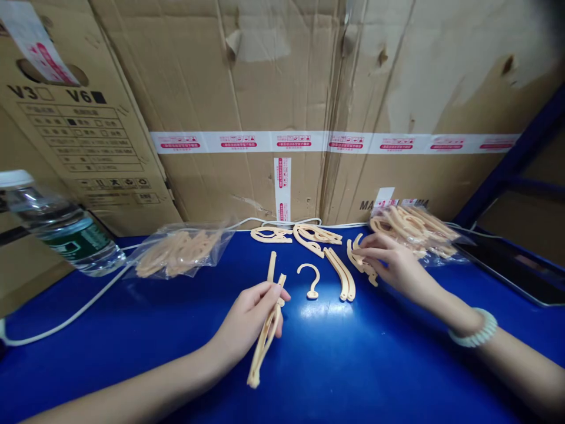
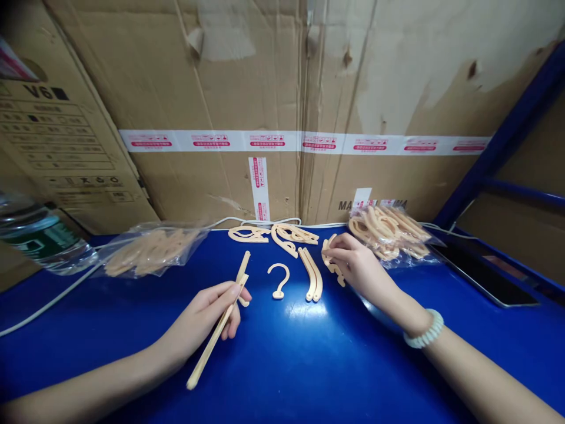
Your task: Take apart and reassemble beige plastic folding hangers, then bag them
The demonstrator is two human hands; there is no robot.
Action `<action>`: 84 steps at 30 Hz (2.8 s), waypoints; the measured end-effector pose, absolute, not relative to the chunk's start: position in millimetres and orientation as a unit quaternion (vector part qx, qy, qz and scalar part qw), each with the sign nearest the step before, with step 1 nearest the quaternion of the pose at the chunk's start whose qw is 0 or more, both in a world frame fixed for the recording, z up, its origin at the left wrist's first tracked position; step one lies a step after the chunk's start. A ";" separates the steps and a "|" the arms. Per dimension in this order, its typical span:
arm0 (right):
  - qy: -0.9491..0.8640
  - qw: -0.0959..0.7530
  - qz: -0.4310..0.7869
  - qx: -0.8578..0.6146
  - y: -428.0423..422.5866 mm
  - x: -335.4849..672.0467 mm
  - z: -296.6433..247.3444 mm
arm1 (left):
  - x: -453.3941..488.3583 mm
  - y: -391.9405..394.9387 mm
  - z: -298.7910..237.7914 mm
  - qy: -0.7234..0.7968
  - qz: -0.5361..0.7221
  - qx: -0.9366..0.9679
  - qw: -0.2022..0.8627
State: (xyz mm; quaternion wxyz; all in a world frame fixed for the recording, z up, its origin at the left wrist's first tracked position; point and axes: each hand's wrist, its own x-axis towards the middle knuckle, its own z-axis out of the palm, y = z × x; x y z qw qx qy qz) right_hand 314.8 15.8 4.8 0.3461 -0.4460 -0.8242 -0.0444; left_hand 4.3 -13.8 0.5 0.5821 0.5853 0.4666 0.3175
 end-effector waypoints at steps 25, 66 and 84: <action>-0.936 0.224 -0.161 -0.220 -49.9 231.5 -0.8 | 5.3 -27.4 4.6 0.397 0.422 0.552 0.600; -0.849 0.389 0.123 -0.336 -55.7 235.5 9.2 | -10.6 -24.9 2.1 0.134 0.302 0.938 -0.107; -0.880 0.279 -0.039 -0.384 -17.4 237.7 -13.8 | -20.6 -1.1 -11.5 0.254 0.260 0.932 0.011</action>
